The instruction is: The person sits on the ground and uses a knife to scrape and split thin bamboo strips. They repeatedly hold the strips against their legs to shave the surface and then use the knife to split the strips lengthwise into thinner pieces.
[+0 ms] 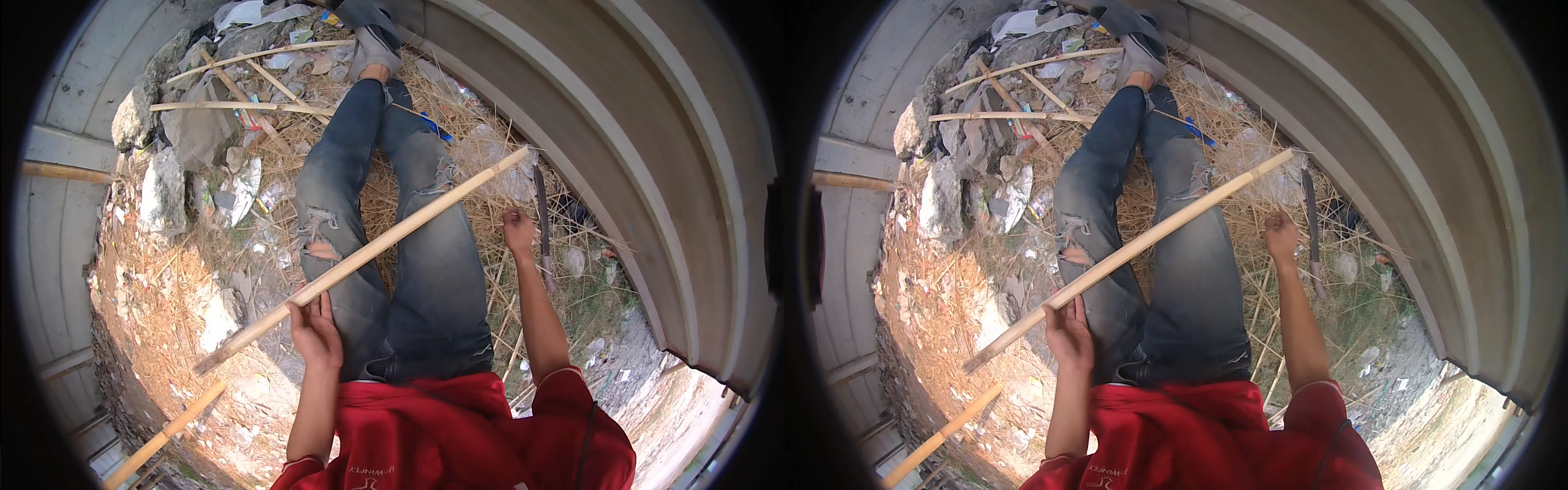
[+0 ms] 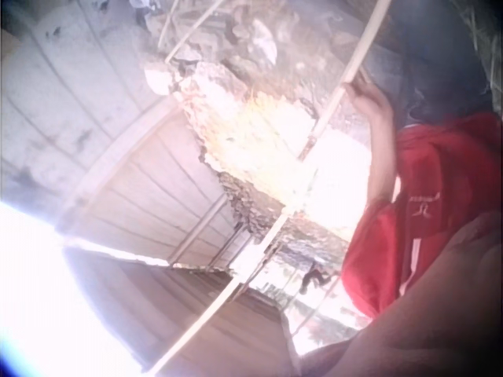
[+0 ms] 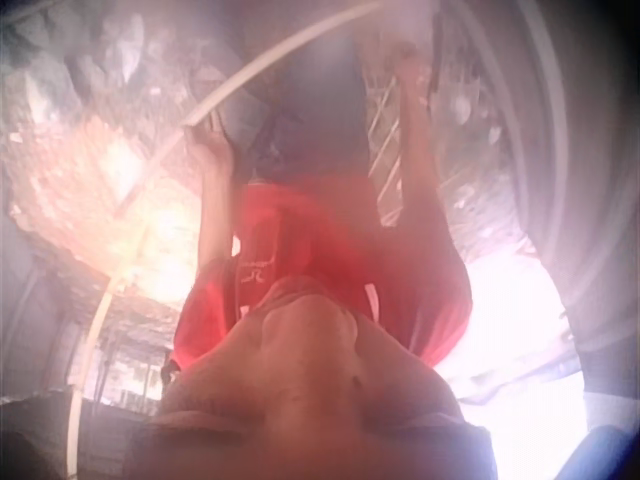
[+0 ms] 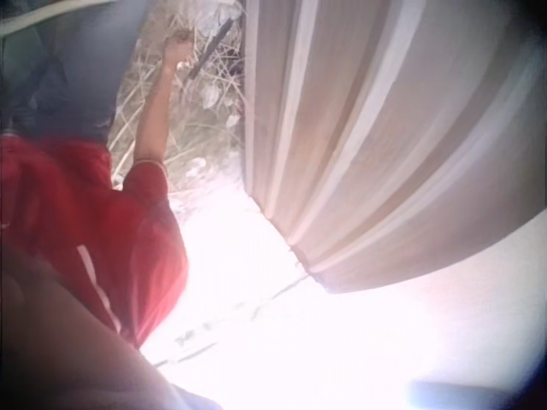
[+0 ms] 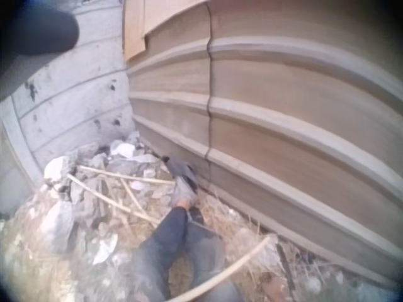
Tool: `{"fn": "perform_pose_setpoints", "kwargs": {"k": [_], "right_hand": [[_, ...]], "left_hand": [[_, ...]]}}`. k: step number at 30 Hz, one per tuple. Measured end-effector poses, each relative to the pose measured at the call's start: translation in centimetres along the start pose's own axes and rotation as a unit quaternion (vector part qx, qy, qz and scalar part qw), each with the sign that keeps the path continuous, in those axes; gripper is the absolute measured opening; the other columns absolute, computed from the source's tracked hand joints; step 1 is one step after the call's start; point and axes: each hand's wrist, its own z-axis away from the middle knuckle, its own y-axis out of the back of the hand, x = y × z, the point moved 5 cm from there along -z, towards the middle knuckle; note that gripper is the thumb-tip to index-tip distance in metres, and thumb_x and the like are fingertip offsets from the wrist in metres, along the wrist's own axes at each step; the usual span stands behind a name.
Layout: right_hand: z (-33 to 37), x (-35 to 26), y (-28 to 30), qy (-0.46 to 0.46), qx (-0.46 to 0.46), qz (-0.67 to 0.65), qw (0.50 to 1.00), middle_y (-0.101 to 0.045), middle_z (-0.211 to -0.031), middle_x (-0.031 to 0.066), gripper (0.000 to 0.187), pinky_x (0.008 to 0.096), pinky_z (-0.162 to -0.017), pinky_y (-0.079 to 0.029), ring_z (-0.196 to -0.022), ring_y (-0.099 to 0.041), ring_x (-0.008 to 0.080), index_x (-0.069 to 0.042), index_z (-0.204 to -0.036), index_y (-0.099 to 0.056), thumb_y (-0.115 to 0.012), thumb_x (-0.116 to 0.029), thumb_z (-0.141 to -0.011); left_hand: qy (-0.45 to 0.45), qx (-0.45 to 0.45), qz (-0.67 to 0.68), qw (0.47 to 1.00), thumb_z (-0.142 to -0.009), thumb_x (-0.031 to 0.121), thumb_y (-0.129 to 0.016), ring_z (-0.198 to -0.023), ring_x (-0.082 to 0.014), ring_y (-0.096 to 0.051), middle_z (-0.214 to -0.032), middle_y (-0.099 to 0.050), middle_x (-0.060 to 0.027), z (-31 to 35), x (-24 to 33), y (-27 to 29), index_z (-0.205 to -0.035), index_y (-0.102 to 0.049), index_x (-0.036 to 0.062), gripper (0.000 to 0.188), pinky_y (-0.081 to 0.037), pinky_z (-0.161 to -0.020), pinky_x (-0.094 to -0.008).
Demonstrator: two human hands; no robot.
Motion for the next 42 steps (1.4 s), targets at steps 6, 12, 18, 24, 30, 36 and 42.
{"fn": "perform_pose_setpoints", "kwargs": {"k": [6,12,18,24,30,36,42], "right_hand": [[-9.1,-2.9,-5.2,-0.079,0.104,-0.343,0.93,-0.067,-0.1,0.0193,0.036,0.0351,-0.068,-0.062,-0.08,-0.071,0.0302,0.006,-0.129,-0.049,-0.058,-0.012,-0.099],[-11.3,-16.5,5.7,-0.023,0.363,-0.398,0.842,-0.065,-0.11,0.0097,0.027,0.0345,-0.093,-0.046,-0.098,-0.061,0.0205,0.003,-0.111,-0.064,-0.06,-0.015,-0.092],[-16.6,-27.9,-7.5,0.107,-0.142,-0.074,0.981,-0.069,-0.093,0.0099,0.029,0.0296,-0.077,-0.05,-0.084,-0.064,0.0157,0.002,-0.106,-0.067,-0.065,-0.021,-0.089],[-27.3,-13.1,-22.1,0.22,-0.219,0.461,0.831,-0.069,-0.116,0.0235,0.046,0.0504,-0.093,-0.052,-0.108,-0.065,0.0415,-0.002,-0.117,-0.068,-0.061,-0.038,-0.09],[-27.1,-7.6,-24.7,0.272,-0.192,0.415,0.847,-0.069,-0.1,0.0237,0.029,0.0487,-0.082,-0.053,-0.091,-0.067,0.0419,0.001,-0.103,-0.067,-0.056,-0.024,-0.094],[-27.6,-7.5,-24.0,0.277,-0.177,0.407,0.852,-0.065,-0.089,0.0225,0.021,0.0483,-0.078,-0.054,-0.088,-0.067,0.0407,0.0,-0.099,-0.063,-0.057,-0.019,-0.093],[-26.4,-7.9,-23.4,0.231,-0.178,0.425,0.857,-0.069,-0.1,0.0231,0.024,0.0507,-0.081,-0.054,-0.095,-0.068,0.0421,-0.001,-0.105,-0.065,-0.057,-0.019,-0.093]], "left_hand": [[0.335,-0.221,-0.005,0.916,-0.104,0.034,-0.052,-0.067,-0.0194,-0.068,-0.085,-0.072,-0.0125,2.3,5.9,-0.8,-0.104,-0.067,-0.0022,0.039,-0.051,-0.057,-0.0268],[-0.194,-0.04,-0.428,0.882,-0.102,0.033,-0.055,-0.054,-0.0086,-0.053,-0.068,-0.065,-0.0078,2.3,13.5,-1.6,-0.093,-0.067,-0.0046,0.04,-0.038,-0.052,-0.0212],[-0.2,-0.323,-0.241,0.893,-0.097,0.03,-0.067,-0.07,-0.0115,-0.059,-0.082,-0.064,-0.0102,0.5,7.5,-16.7,-0.107,-0.065,-0.0023,0.034,-0.043,-0.062,-0.0224],[0.059,-0.465,0.075,0.88,-0.089,0.023,-0.077,-0.075,-0.0068,-0.058,-0.088,-0.062,-0.0021,1.9,7.3,-33.8,-0.117,-0.054,0.0004,0.043,-0.045,-0.063,-0.0222],[0.053,-0.489,0.145,0.858,-0.089,0.024,-0.077,-0.075,-0.0075,-0.058,-0.087,-0.062,-0.0022,2.1,9.3,-35.6,-0.116,-0.055,0.0008,0.042,-0.045,-0.063,-0.0229],[0.019,-0.462,0.145,0.875,-0.089,0.024,-0.076,-0.074,-0.0081,-0.059,-0.087,-0.062,-0.0024,-0.7,10.2,-35.7,-0.115,-0.055,0.0012,0.04,-0.046,-0.063,-0.0235],[-0.063,-0.404,0.089,0.908,-0.089,0.024,-0.076,-0.074,-0.0088,-0.059,-0.087,-0.062,-0.0025,-7.6,9.8,-37.0,-0.114,-0.056,0.0016,0.039,-0.046,-0.062,-0.0242]]}}
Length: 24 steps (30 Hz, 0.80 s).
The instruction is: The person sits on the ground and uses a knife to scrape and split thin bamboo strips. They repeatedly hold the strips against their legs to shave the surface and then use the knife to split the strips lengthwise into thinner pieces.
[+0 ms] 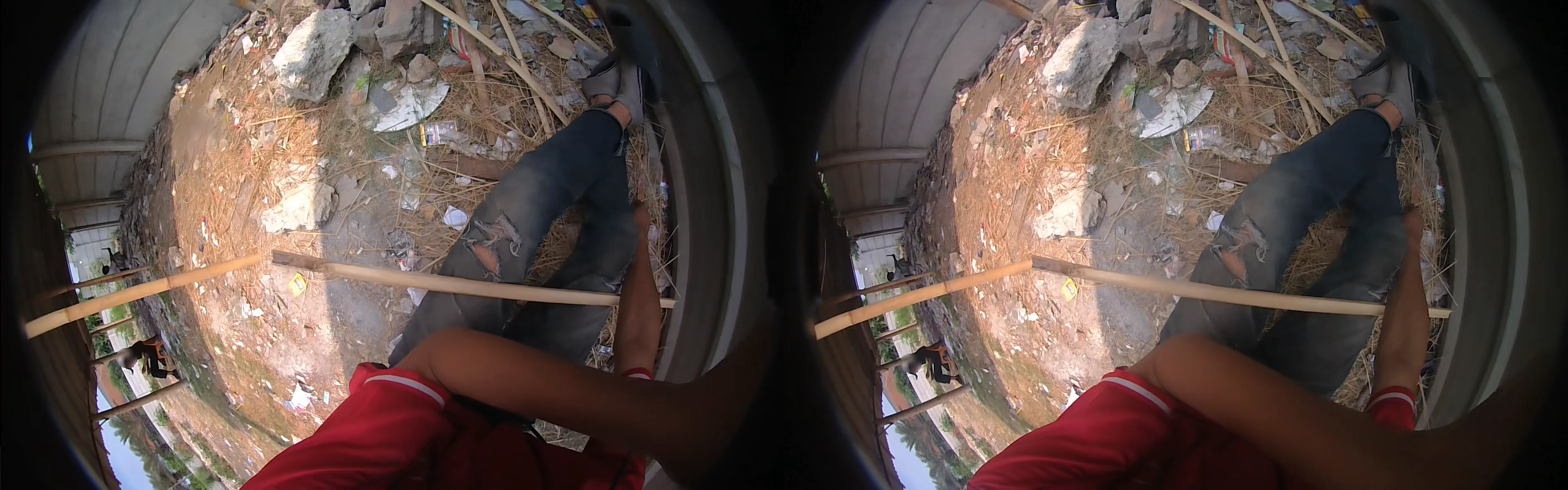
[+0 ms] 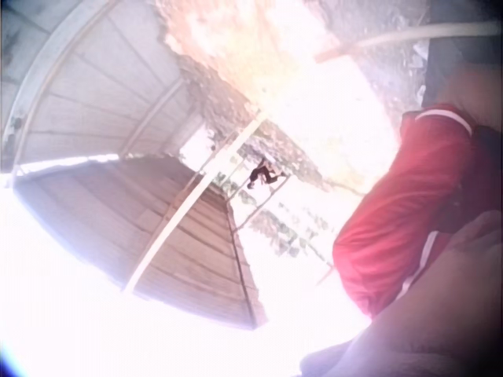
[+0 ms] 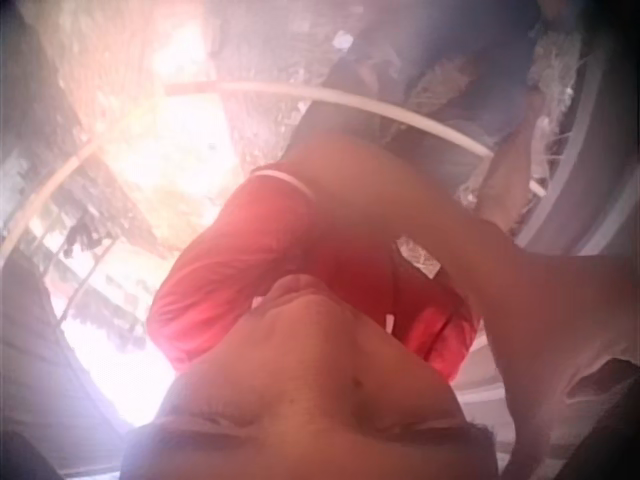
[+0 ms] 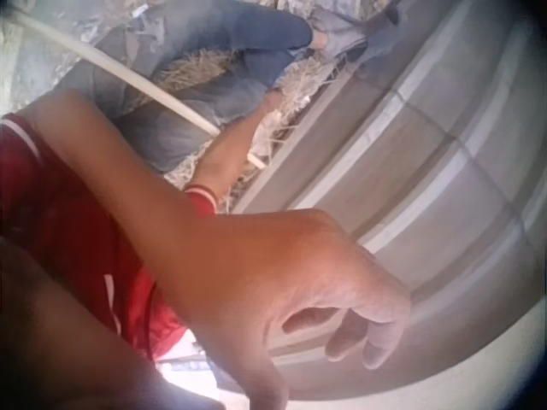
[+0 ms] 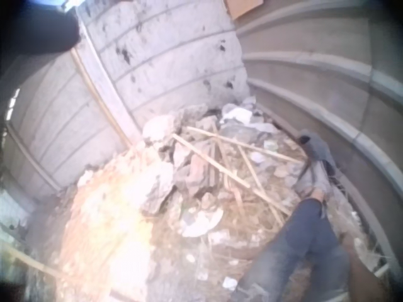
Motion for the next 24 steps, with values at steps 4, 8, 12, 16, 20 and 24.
{"fn": "perform_pose_setpoints", "kwargs": {"k": [4,8,12,16,20,24], "right_hand": [[-1.1,0.1,-1.7,0.015,-0.018,-0.024,0.999,-0.069,-0.112,0.0236,0.028,0.0512,-0.087,-0.053,-0.105,-0.066,0.0432,-0.003,-0.109,-0.067,-0.056,-0.024,-0.093],[-0.3,-2.2,-0.3,-0.01,-0.032,-0.037,0.999,-0.068,-0.119,0.023,0.032,0.0509,-0.092,-0.052,-0.111,-0.064,0.0428,-0.006,-0.113,-0.068,-0.055,-0.027,-0.093],[1.1,-0.9,0.5,-0.089,-0.01,-0.051,0.995,-0.067,-0.121,0.0233,0.033,0.0521,-0.092,-0.052,-0.112,-0.064,0.0432,-0.007,-0.115,-0.068,-0.056,-0.026,-0.092],[1.6,-3.0,1.8,-0.042,-0.03,0.003,0.999,-0.068,-0.116,0.0258,0.032,0.0517,-0.092,-0.052,-0.111,-0.064,0.043,-0.003,-0.111,-0.068,-0.056,-0.024,-0.091],[0.3,-1.3,-0.6,-0.033,-0.06,-0.018,0.997,-0.069,-0.106,0.0264,0.028,0.051,-0.087,-0.053,-0.105,-0.067,0.0424,0.001,-0.101,-0.069,-0.056,-0.022,-0.091],[-0.2,0.0,-0.6,0.002,0.013,-0.004,1.0,-0.07,-0.098,0.0247,0.024,0.0504,-0.081,-0.055,-0.097,-0.069,0.0421,-0.001,-0.095,-0.068,-0.058,-0.021,-0.089]], "left_hand": [[-0.044,0.046,-0.044,0.997,-0.089,0.024,-0.075,-0.073,-0.0092,-0.059,-0.086,-0.061,-0.0026,-4.2,1.1,5.2,-0.113,-0.057,0.0019,0.038,-0.046,-0.062,-0.0247],[-0.062,0.06,-0.071,0.994,-0.09,0.025,-0.075,-0.073,-0.0097,-0.06,-0.086,-0.061,-0.0026,-5.5,0.6,6.7,-0.112,-0.057,0.0021,0.037,-0.047,-0.062,-0.0251],[-0.046,0.042,-0.07,0.996,-0.09,0.025,-0.075,-0.072,-0.0101,-0.06,-0.086,-0.061,-0.0027,-5.9,0.0,6.3,-0.111,-0.058,0.0024,0.036,-0.047,-0.062,-0.0256],[-0.053,0.045,-0.081,0.994,-0.09,0.025,-0.074,-0.072,-0.0106,-0.06,-0.086,-0.061,-0.0028,-5.9,0.4,6.2,-0.111,-0.058,0.0027,0.035,-0.047,-0.061,-0.026],[-0.053,0.048,-0.079,0.994,-0.09,0.025,-0.074,-0.071,-0.011,-0.06,-0.085,-0.061,-0.0029,-4.9,0.4,6.7,-0.11,-0.059,0.0029,0.034,-0.047,-0.061,-0.0265],[-0.063,0.044,-0.071,0.995,-0.09,0.026,-0.074,-0.071,-0.0115,-0.061,-0.085,-0.061,-0.003,-5.0,0.3,5.6,-0.109,-0.059,0.0032,0.033,-0.048,-0.061,-0.0269]]}}
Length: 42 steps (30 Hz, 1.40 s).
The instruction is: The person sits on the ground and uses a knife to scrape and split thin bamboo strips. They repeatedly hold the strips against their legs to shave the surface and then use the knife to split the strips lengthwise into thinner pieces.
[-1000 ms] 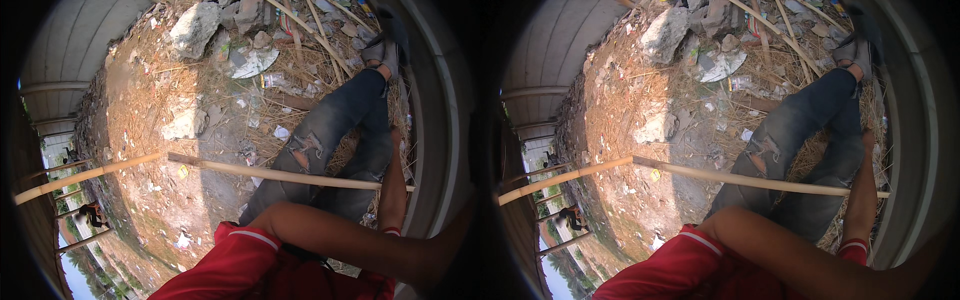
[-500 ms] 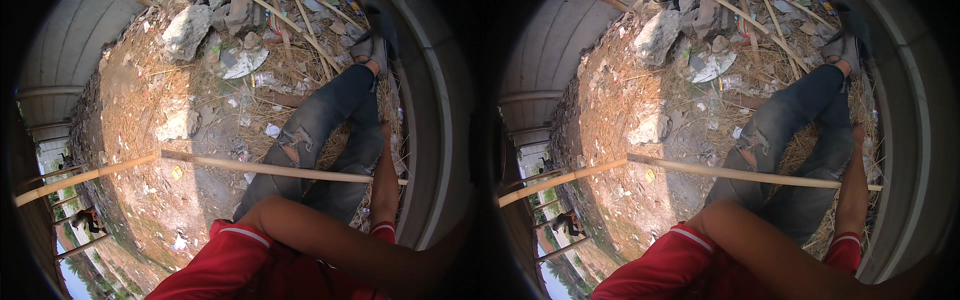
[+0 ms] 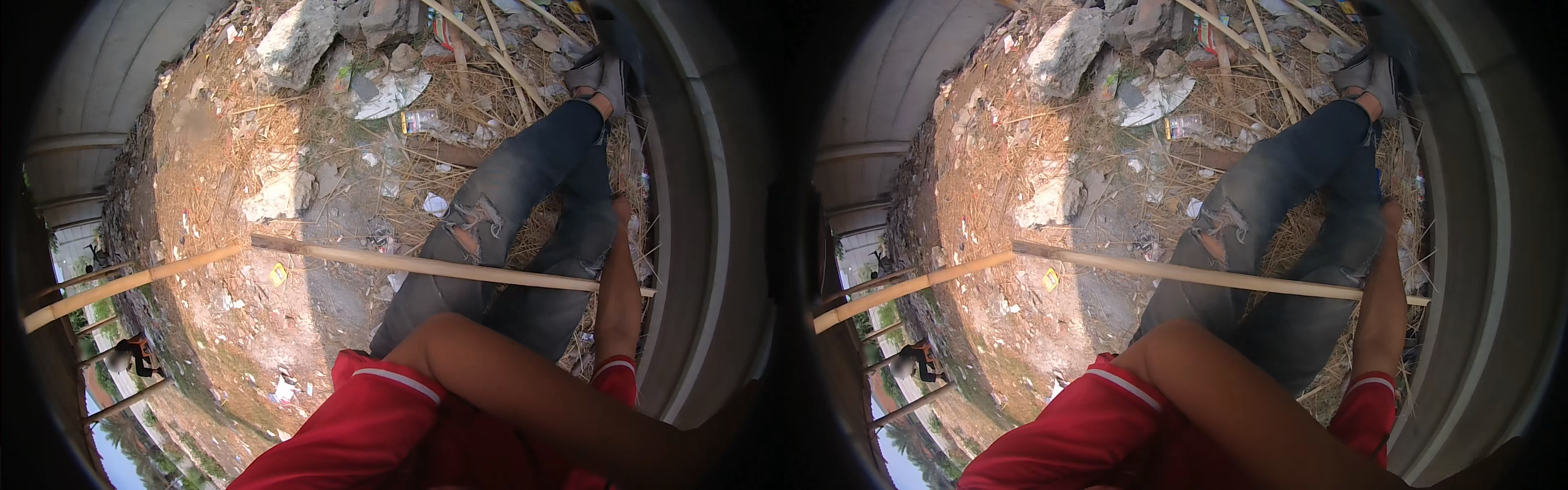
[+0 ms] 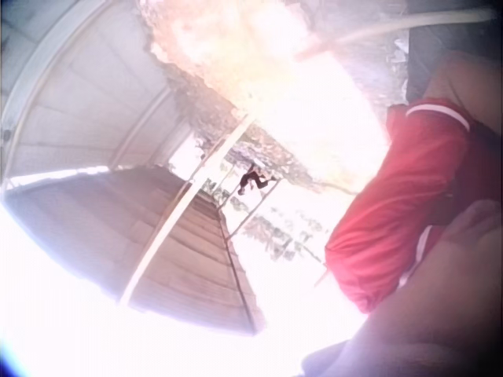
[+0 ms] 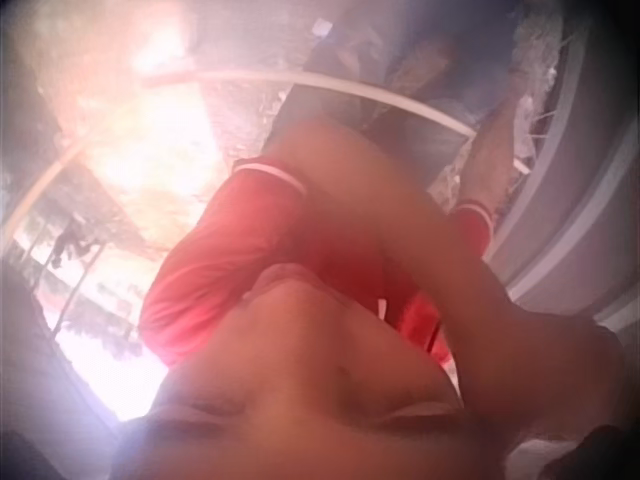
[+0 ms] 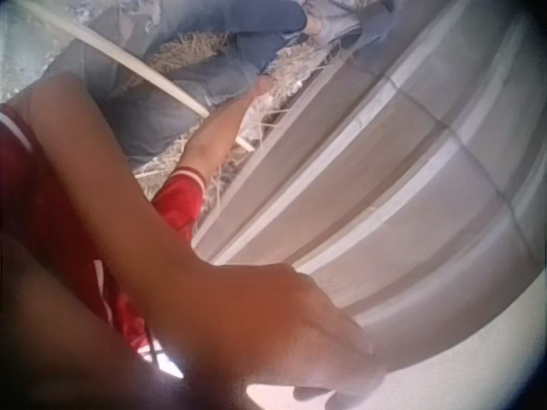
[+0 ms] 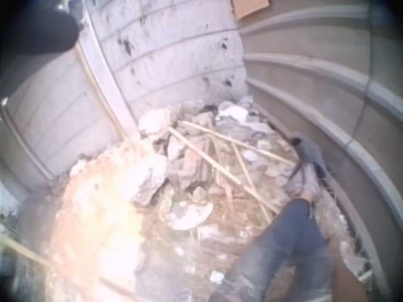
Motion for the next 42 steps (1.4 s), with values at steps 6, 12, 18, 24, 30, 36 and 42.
{"fn": "perform_pose_setpoints", "kwargs": {"k": [6,12,18,24,30,36,42], "right_hand": [[1.0,3.7,0.1,-0.063,0.025,0.044,0.997,-0.069,-0.108,0.0264,0.032,0.0528,-0.089,-0.052,-0.103,-0.067,0.043,-0.004,-0.107,-0.068,-0.06,-0.026,-0.085],[4.8,-5.5,12.7,-0.068,0.039,-0.003,0.997,-0.068,-0.116,0.0258,0.04,0.0537,-0.093,-0.051,-0.107,-0.066,0.0442,-0.008,-0.118,-0.068,-0.06,-0.024,-0.082],[9.7,-7.5,23.8,-0.023,0.18,-0.058,0.982,-0.073,-0.105,0.0223,0.036,0.0508,-0.089,-0.053,-0.103,-0.069,0.0408,-0.008,-0.116,-0.071,-0.066,-0.028,-0.086],[21.9,-11.3,28.4,0.089,0.297,-0.26,0.914,-0.074,-0.1,0.0148,0.032,0.0374,-0.082,-0.053,-0.092,-0.071,0.0234,-0.002,-0.116,-0.071,-0.071,-0.023,-0.093],[30.0,-10.7,27.1,0.048,0.274,-0.383,0.881,-0.071,-0.096,0.0078,0.029,0.033,-0.081,-0.05,-0.087,-0.064,0.0153,0.001,-0.115,-0.071,-0.07,-0.02,-0.095],[33.5,-12.4,28.3,0.057,0.274,-0.425,0.861,-0.072,-0.098,0.0114,0.029,0.0348,-0.084,-0.05,-0.093,-0.065,0.0173,0.003,-0.115,-0.071,-0.07,-0.019,-0.096],[34.3,-13.6,27.4,0.043,0.259,-0.461,0.847,-0.071,-0.106,0.0128,0.029,0.0368,-0.089,-0.05,-0.097,-0.065,0.019,0.003,-0.116,-0.069,-0.071,-0.017,-0.096]], "left_hand": [[0.028,-0.078,0.034,0.996,-0.09,0.026,-0.073,-0.07,-0.0121,-0.061,-0.085,-0.06,-0.0031,8.4,1.1,-7.1,-0.108,-0.06,0.0036,0.031,-0.048,-0.061,-0.0276],[0.028,-0.181,0.035,0.983,-0.09,0.026,-0.072,-0.07,-0.0128,-0.062,-0.084,-0.06,-0.0032,22.1,2.5,-13.2,-0.107,-0.061,0.004,0.03,-0.049,-0.06,-0.0282],[-0.024,-0.264,0.013,0.964,-0.091,0.027,-0.072,-0.069,-0.0135,-0.062,-0.084,-0.06,-0.0033,27.1,5.6,-17.6,-0.106,-0.062,0.0044,0.029,-0.049,-0.06,-0.0289],[-0.013,-0.297,-0.03,0.954,-0.09,0.029,-0.071,-0.069,-0.0152,-0.063,-0.083,-0.06,-0.0046,29.9,5.2,-15.5,-0.101,-0.066,0.0064,0.025,-0.049,-0.059,-0.0297],[0.018,-0.374,0.142,0.917,-0.098,0.032,-0.067,-0.078,-0.0193,-0.065,-0.091,-0.071,-0.0081,38.4,4.9,-18.2,-0.104,-0.073,0.0065,0.027,-0.05,-0.067,-0.0307],[0.156,-0.397,0.343,0.837,-0.103,0.054,-0.044,-0.083,-0.0177,-0.062,-0.098,-0.069,-0.0086,34.3,11.2,-17.6,-0.103,-0.071,0.003,0.058,-0.047,-0.072,-0.0293],[0.237,-0.398,0.445,0.766,-0.1,0.062,-0.036,-0.084,-0.0171,-0.06,-0.104,-0.067,-0.0083,34.7,13.9,-18.2,-0.106,-0.069,0.0025,0.068,-0.045,-0.073,-0.0291]]}}
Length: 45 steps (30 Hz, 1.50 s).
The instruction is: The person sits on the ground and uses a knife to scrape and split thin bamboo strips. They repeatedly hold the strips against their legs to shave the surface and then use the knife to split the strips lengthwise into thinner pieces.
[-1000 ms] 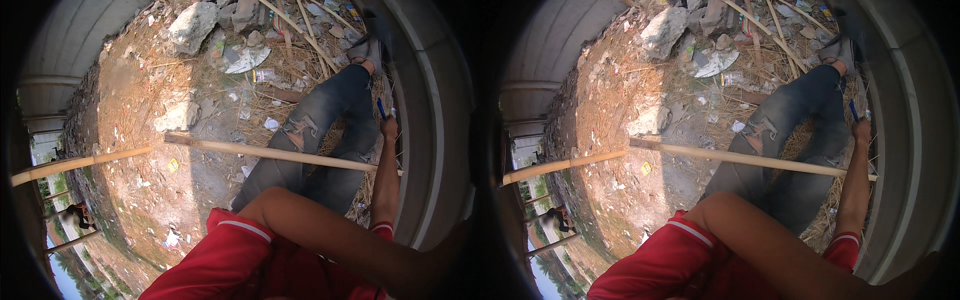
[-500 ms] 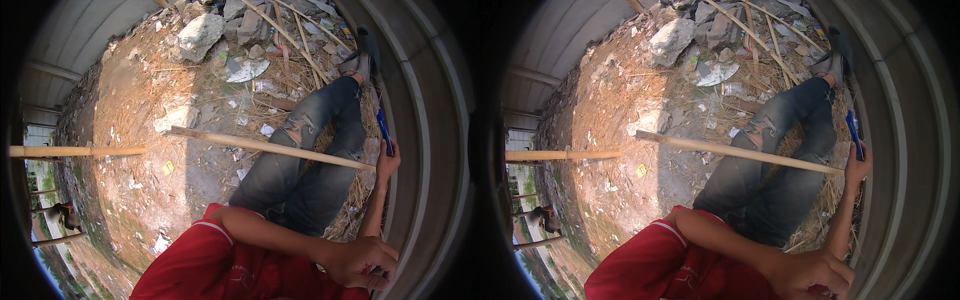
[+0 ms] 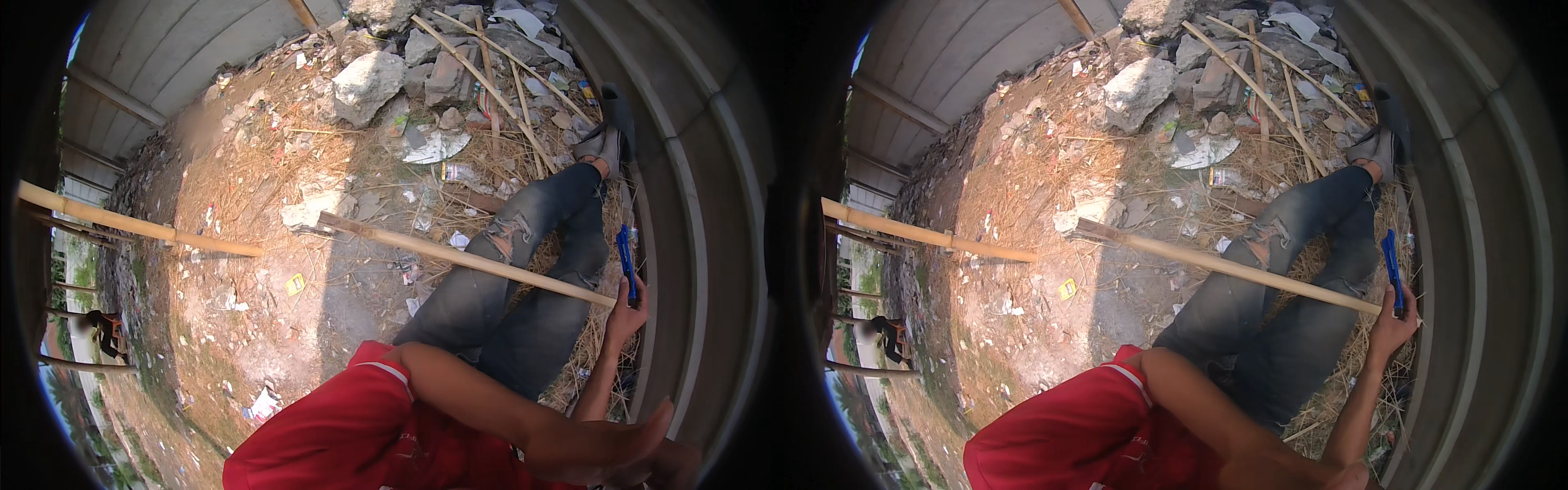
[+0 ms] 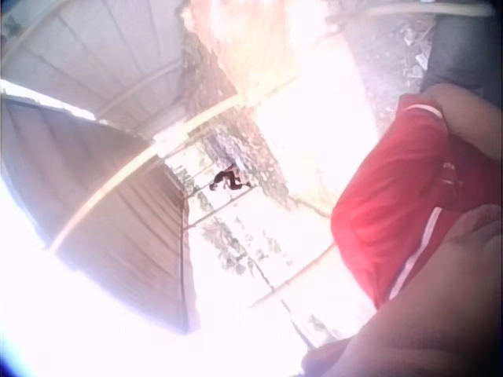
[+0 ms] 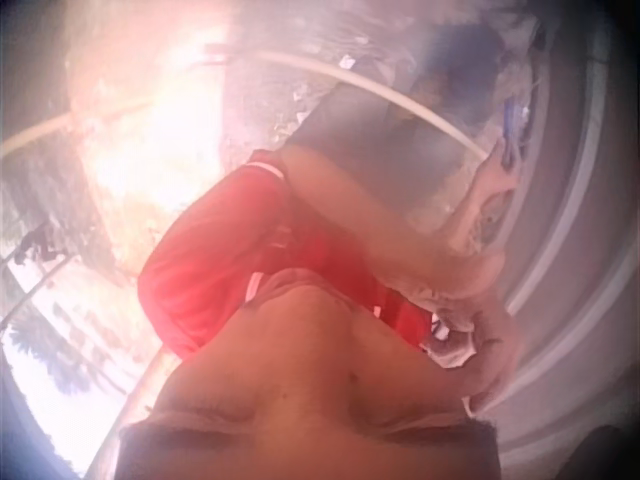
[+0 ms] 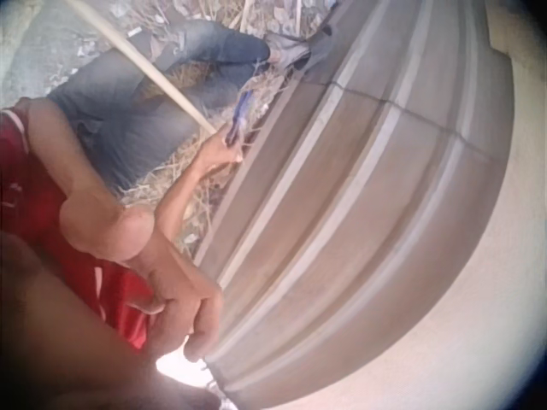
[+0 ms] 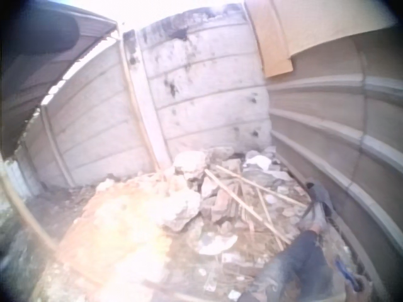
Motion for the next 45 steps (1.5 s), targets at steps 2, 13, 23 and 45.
{"fn": "perform_pose_setpoints", "kwargs": {"k": [2,13,23,45], "right_hand": [[0.9,-0.9,-0.7,0.005,-0.01,0.015,1.0,-0.07,-0.108,0.0128,0.028,0.0374,-0.092,-0.049,-0.099,-0.064,0.0195,0.004,-0.115,-0.069,-0.071,-0.016,-0.095],[2.6,-1.7,-2.5,0.007,-0.063,-0.015,0.998,-0.07,-0.106,0.0108,0.026,0.036,-0.092,-0.049,-0.1,-0.064,0.0189,0.002,-0.115,-0.069,-0.07,-0.014,-0.095],[2.9,-2.5,-2.7,0.041,-0.063,-0.003,0.997,-0.07,-0.104,0.0092,0.025,0.0329,-0.089,-0.049,-0.097,-0.064,0.0167,0.001,-0.113,-0.07,-0.072,-0.014,-0.093],[1.7,-10.1,-9.3,0.079,-0.138,-0.226,0.961,-0.068,-0.099,0.0075,0.025,0.0268,-0.087,-0.048,-0.094,-0.062,0.0133,0.003,-0.108,-0.073,-0.079,-0.002,-0.085]], "left_hand": [[0.002,-0.001,0.016,1.0,-0.1,0.064,-0.033,-0.084,-0.0168,-0.06,-0.105,-0.066,-0.0082,0.0,0.0,-0.6,-0.106,-0.069,0.0023,0.072,-0.045,-0.073,-0.029],[0.006,-0.02,0.056,0.998,-0.095,0.078,-0.018,-0.086,-0.0156,-0.056,-0.115,-0.061,-0.0076,0.4,0.1,-1.8,-0.111,-0.066,0.0013,0.092,-0.042,-0.075,-0.0285],[-0.042,-0.062,-0.352,0.933,-0.099,0.056,-0.052,-0.082,-0.0189,-0.058,-0.101,-0.062,-0.0095,0.0,-1.4,2.8,-0.115,-0.064,-0.0004,0.06,-0.044,-0.07,-0.0327],[-0.057,-0.292,-0.417,0.859,-0.084,0.026,-0.073,-0.082,-0.0313,-0.065,-0.095,-0.067,-0.0202,0.8,-18.2,0.6,-0.094,-0.072,0.0004,0.028,-0.05,-0.072,-0.0457]]}}
